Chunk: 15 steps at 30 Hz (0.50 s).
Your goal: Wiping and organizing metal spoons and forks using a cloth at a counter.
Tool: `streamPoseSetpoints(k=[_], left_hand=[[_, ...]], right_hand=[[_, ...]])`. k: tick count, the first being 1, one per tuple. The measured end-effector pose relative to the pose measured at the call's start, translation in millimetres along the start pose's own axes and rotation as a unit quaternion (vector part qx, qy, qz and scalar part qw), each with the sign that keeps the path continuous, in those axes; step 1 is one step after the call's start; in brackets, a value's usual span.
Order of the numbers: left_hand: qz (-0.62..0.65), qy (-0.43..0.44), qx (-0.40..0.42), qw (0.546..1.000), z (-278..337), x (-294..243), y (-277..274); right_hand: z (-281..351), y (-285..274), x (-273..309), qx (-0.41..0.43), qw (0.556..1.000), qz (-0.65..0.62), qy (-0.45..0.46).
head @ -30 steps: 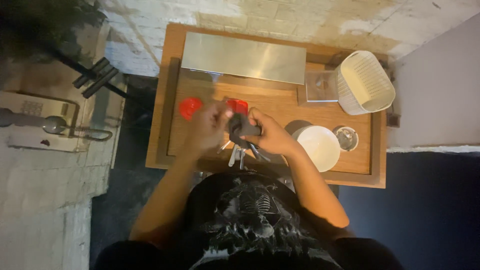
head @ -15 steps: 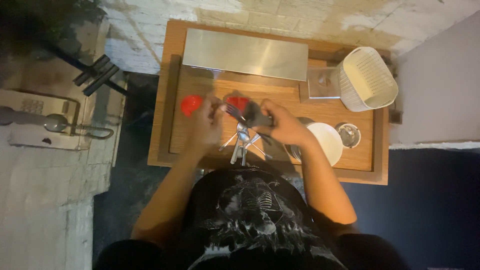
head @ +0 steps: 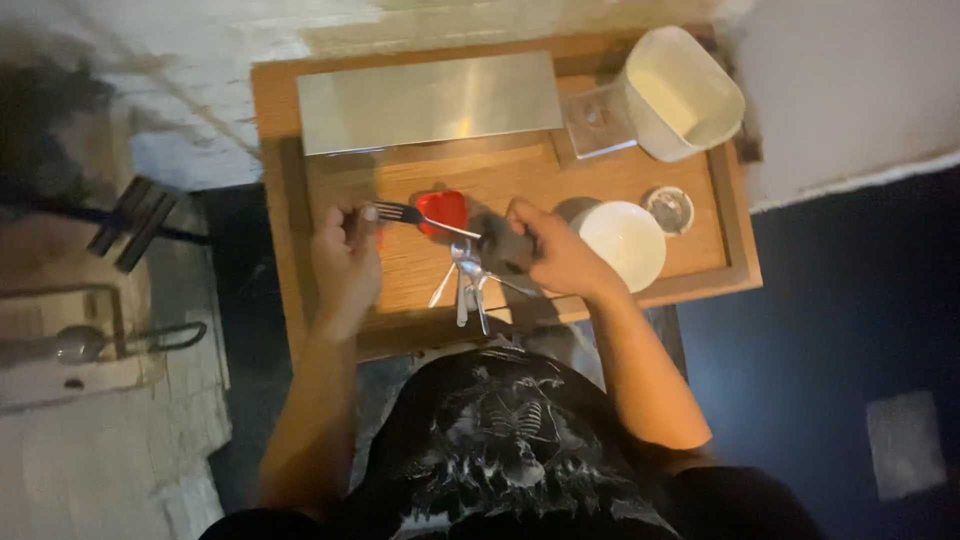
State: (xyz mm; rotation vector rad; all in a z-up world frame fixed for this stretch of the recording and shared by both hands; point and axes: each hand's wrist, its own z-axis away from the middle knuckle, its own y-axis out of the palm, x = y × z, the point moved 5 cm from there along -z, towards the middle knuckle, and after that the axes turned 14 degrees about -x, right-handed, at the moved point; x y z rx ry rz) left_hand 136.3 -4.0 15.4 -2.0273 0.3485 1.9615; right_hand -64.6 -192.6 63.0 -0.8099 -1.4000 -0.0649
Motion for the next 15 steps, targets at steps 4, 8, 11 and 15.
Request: streamPoseSetpoints(k=[4, 8, 11, 15], left_hand=[[0.032, 0.002, 0.066, 0.997, -13.6, 33.0, 39.7], [0.197, -0.036, 0.126, 0.972, -11.6, 29.3, 95.1], [0.117, -0.009, 0.174, 0.978, -12.0, -4.7, 137.2], [0.044, 0.042, 0.196, 0.979, -13.5, -21.9, 196.9]], right_hand=[[13.5, -34.6, -8.0, -0.069, 0.996, 0.049, 0.037], [30.3, -76.2, -23.3, -0.115, 0.986, 0.087, 0.08], [25.5, -114.5, -45.9, -0.128, 0.985, 0.093, 0.063], [19.3, -176.7, -103.1, -0.167, 0.983, 0.033, 0.067]])
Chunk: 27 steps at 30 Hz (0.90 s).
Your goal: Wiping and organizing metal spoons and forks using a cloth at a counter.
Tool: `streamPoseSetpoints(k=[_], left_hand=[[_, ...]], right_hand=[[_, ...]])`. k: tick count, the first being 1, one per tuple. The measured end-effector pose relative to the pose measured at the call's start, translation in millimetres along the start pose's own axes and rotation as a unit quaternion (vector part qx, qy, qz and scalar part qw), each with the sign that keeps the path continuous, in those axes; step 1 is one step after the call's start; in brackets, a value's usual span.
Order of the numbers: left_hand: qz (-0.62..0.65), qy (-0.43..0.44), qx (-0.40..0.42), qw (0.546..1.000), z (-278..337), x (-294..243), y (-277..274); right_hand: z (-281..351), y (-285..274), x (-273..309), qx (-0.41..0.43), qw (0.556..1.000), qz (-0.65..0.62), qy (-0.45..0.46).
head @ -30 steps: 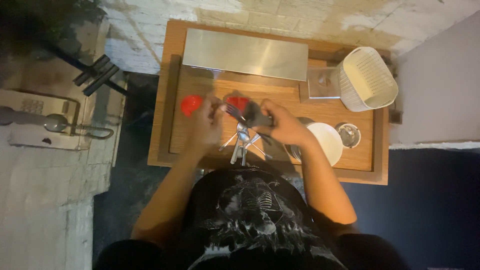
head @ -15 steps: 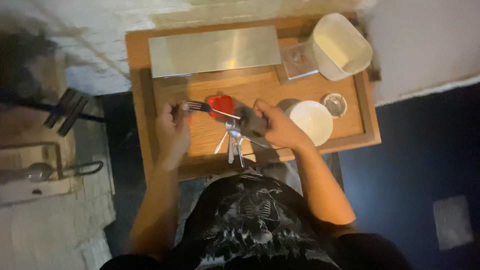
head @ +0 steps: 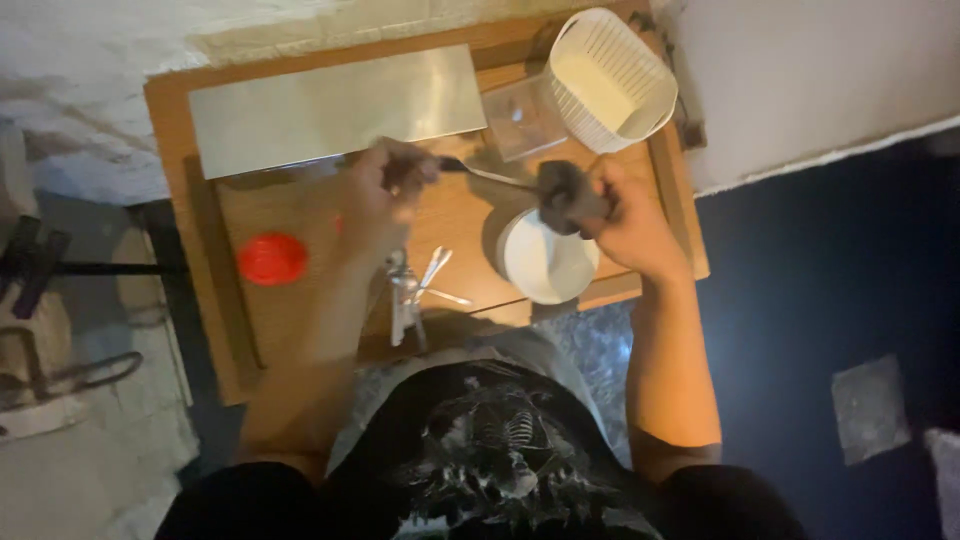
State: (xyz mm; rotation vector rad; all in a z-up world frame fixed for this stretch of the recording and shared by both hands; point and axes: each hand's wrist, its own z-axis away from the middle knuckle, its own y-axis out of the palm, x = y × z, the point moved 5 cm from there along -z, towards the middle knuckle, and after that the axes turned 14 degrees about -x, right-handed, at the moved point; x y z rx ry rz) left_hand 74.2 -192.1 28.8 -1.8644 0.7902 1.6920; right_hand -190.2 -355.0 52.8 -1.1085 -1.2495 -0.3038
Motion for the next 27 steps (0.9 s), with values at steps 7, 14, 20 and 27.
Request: streamPoseSetpoints(k=[7, 14, 20, 27], left_hand=[[-0.13, 0.074, -0.189, 0.971, -64.0, 31.0, 75.7], [-0.265, 0.139, -0.218, 0.929, -85.8, 92.1, 135.9], [-0.323, 0.06, -0.21, 0.921, -86.4, 120.5, 161.6], [-0.392, 0.028, -0.185, 0.901, -98.2, 162.9, 177.0]], right_hand=[[-47.0, -86.6, -100.3, -0.173, 0.964, -0.138, 0.147], [-89.9, -58.0, -175.9, -0.174, 0.964, -0.179, 0.092], [-97.6, -50.3, -119.8, -0.067, 0.986, -0.128, 0.087], [-81.3, -41.1, -190.1, -0.044, 0.983, -0.164, 0.072]])
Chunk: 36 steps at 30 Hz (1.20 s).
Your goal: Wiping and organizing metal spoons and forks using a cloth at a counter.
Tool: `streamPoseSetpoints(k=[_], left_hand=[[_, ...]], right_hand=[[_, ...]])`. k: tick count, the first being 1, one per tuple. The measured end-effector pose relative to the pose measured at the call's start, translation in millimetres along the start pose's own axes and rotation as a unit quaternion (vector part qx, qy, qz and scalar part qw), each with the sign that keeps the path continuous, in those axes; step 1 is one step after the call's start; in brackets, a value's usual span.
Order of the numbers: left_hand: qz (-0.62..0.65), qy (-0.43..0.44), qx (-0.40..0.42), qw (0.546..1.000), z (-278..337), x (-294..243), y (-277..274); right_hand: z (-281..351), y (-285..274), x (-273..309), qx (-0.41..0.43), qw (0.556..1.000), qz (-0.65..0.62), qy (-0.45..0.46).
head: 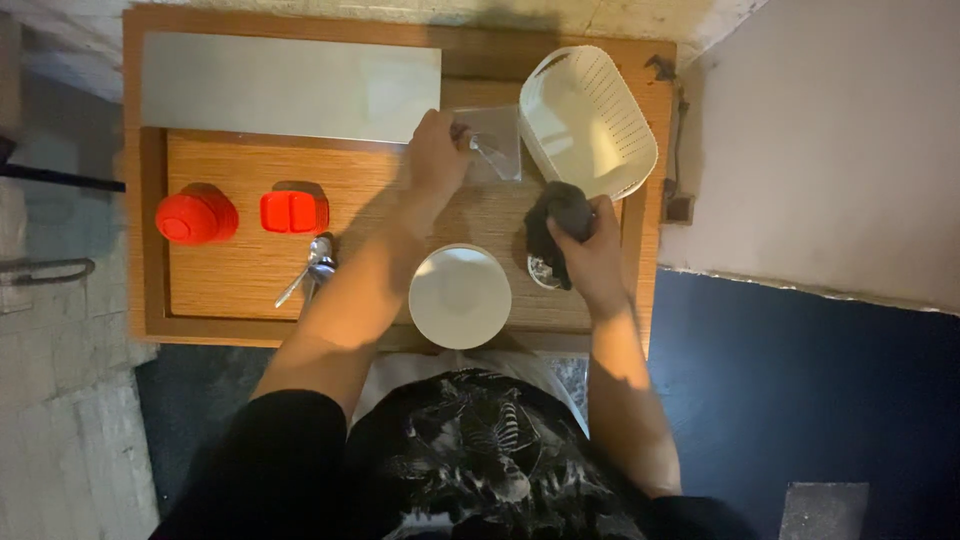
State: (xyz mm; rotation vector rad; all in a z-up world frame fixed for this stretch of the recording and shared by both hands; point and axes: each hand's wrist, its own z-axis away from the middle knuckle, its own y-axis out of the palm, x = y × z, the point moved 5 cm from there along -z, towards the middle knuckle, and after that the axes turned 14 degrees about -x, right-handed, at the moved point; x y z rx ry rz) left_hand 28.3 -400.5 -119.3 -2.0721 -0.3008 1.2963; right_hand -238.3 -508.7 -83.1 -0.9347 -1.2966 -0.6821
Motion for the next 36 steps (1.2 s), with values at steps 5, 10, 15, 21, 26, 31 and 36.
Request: streamPoseSetpoints(k=[5, 10, 15, 21, 26, 31, 36], left_hand=[[0.024, -0.01, -0.034, 0.999, -2.9, -34.3, -48.4], [0.1, -0.176, -0.035, 0.979, 31.9, 64.3, -101.6], [0.023, -0.132, -0.056, 0.989, 91.5, 139.7, -198.6], [-0.081, -0.18, -0.009, 0.98, 183.8, 243.1, -230.5], [-0.122, -0.155, 0.009, 0.98, 197.8, 248.6, -237.7], [-0.1, -0.237, 0.117, 0.959, 189.3, 250.3, -237.7], [-0.16, 0.012, 0.14, 0.977, 188.7, 266.4, -218.4]], right_hand=[[8.8, -5.5, 42.7, -0.012, 0.992, 0.105, 0.062], [16.0, 9.1, 51.4, -0.008, 0.996, 0.081, 0.023], [25.0, 44.9, 116.0, -0.055, 0.995, -0.08, -0.002], [45.5, 125.5, 137.7, 0.022, 0.985, -0.161, -0.051], [92.0, 186.9, 129.0, 0.035, 0.993, -0.106, -0.025], [147.8, 236.6, 117.4, 0.054, 0.996, -0.072, 0.011], [181.6, 267.4, 88.7, 0.041, 0.993, -0.027, 0.103]])
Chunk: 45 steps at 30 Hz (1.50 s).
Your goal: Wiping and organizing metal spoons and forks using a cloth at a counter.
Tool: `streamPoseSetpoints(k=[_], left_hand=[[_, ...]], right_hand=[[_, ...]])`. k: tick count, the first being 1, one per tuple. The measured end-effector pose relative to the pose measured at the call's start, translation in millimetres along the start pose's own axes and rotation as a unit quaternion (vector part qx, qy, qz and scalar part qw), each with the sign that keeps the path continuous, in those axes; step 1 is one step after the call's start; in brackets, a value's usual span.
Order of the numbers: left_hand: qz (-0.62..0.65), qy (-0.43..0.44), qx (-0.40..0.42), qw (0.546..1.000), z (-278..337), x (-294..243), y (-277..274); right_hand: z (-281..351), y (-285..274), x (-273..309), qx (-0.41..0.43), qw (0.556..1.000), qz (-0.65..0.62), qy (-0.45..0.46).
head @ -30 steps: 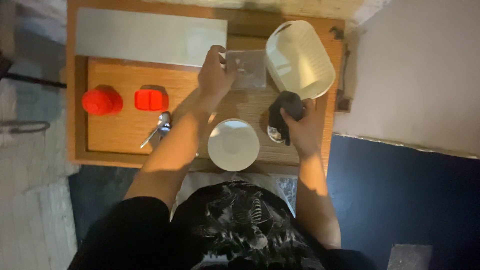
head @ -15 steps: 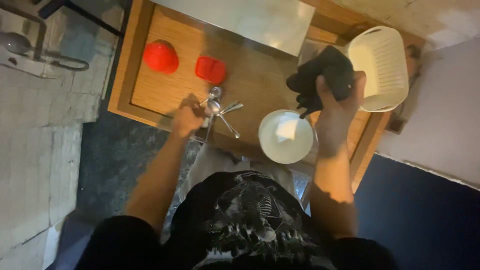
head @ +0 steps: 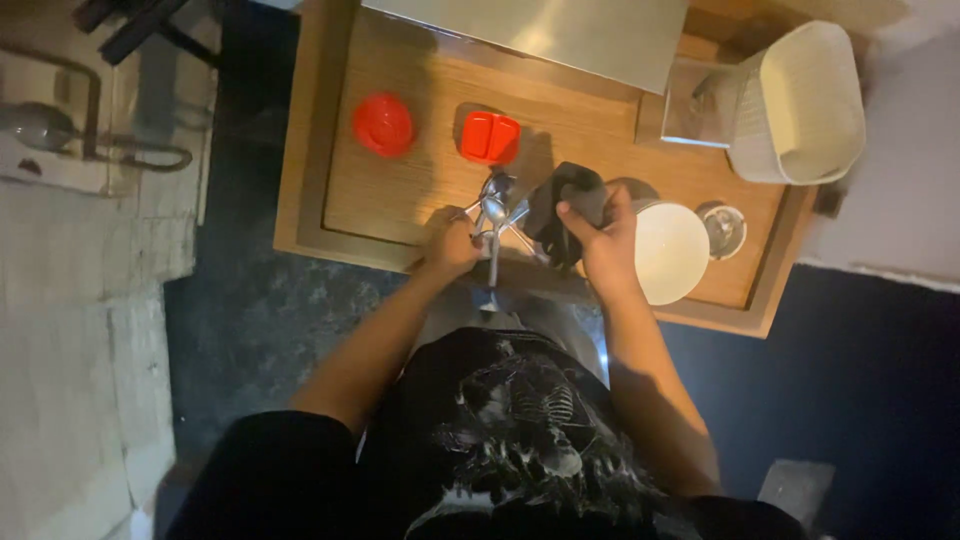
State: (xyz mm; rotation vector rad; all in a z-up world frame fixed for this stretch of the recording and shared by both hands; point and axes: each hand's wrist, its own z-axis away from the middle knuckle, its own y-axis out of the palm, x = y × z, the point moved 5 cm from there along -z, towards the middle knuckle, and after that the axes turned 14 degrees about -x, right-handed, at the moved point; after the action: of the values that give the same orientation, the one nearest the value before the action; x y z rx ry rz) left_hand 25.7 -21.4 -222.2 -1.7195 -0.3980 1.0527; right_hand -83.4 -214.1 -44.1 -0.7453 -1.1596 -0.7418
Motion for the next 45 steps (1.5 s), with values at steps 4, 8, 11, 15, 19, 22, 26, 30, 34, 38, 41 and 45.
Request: streamPoseSetpoints(k=[4, 8, 11, 15, 19, 22, 26, 30, 34, 38, 41, 45], left_hand=[[0.172, -0.221, 0.153, 0.948, 3.7, 35.5, 30.1], [0.2, -0.093, 0.127, 0.967, -4.1, 50.1, 18.3], [0.142, -0.028, 0.102, 0.984, -11.6, 58.3, -2.3], [0.163, -0.017, 0.067, 0.984, -18.1, 55.4, -40.1], [0.164, -0.019, 0.159, 0.973, -17.4, 62.8, -34.0], [0.19, -0.034, 0.153, 0.969, -12.1, 76.9, -23.5], [0.23, -0.073, 0.184, 0.953, -12.0, 87.4, -31.3], [0.292, -0.214, 0.262, 0.895, -12.8, 100.4, -52.0], [0.317, -0.245, 0.273, 0.875, -14.6, 95.4, -107.3], [0.373, -0.248, 0.314, 0.837, -1.8, 98.5, -125.7], [0.425, -0.202, 0.296, 0.831, 3.7, 88.9, -132.3], [0.425, -0.1, 0.13, 0.89, 4.7, 58.8, -143.2]], right_hand=[[10.4, 14.1, -11.8, -0.032, 0.999, -0.014, 0.015], [22.6, 24.1, -29.5, -0.075, 0.993, -0.05, 0.08], [27.0, 34.8, -39.9, -0.098, 0.988, -0.064, 0.103], [35.3, 40.5, -59.9, -0.13, 0.979, -0.072, 0.143], [40.7, 43.7, -59.8, -0.132, 0.98, -0.062, 0.132], [40.7, 44.4, -64.6, -0.135, 0.982, -0.024, 0.13], [28.9, 43.1, -83.0, -0.137, 0.982, -0.02, 0.131], [25.2, 58.7, -67.6, -0.129, 0.979, -0.006, 0.159], [21.7, 64.6, -82.9, -0.118, 0.976, 0.025, 0.179], [24.2, 74.1, -94.3, -0.07, 0.981, 0.039, 0.178], [40.0, 89.6, -69.2, 0.001, 0.983, 0.007, 0.186], [69.7, 114.0, -24.1, 0.089, 0.983, -0.061, 0.15]])
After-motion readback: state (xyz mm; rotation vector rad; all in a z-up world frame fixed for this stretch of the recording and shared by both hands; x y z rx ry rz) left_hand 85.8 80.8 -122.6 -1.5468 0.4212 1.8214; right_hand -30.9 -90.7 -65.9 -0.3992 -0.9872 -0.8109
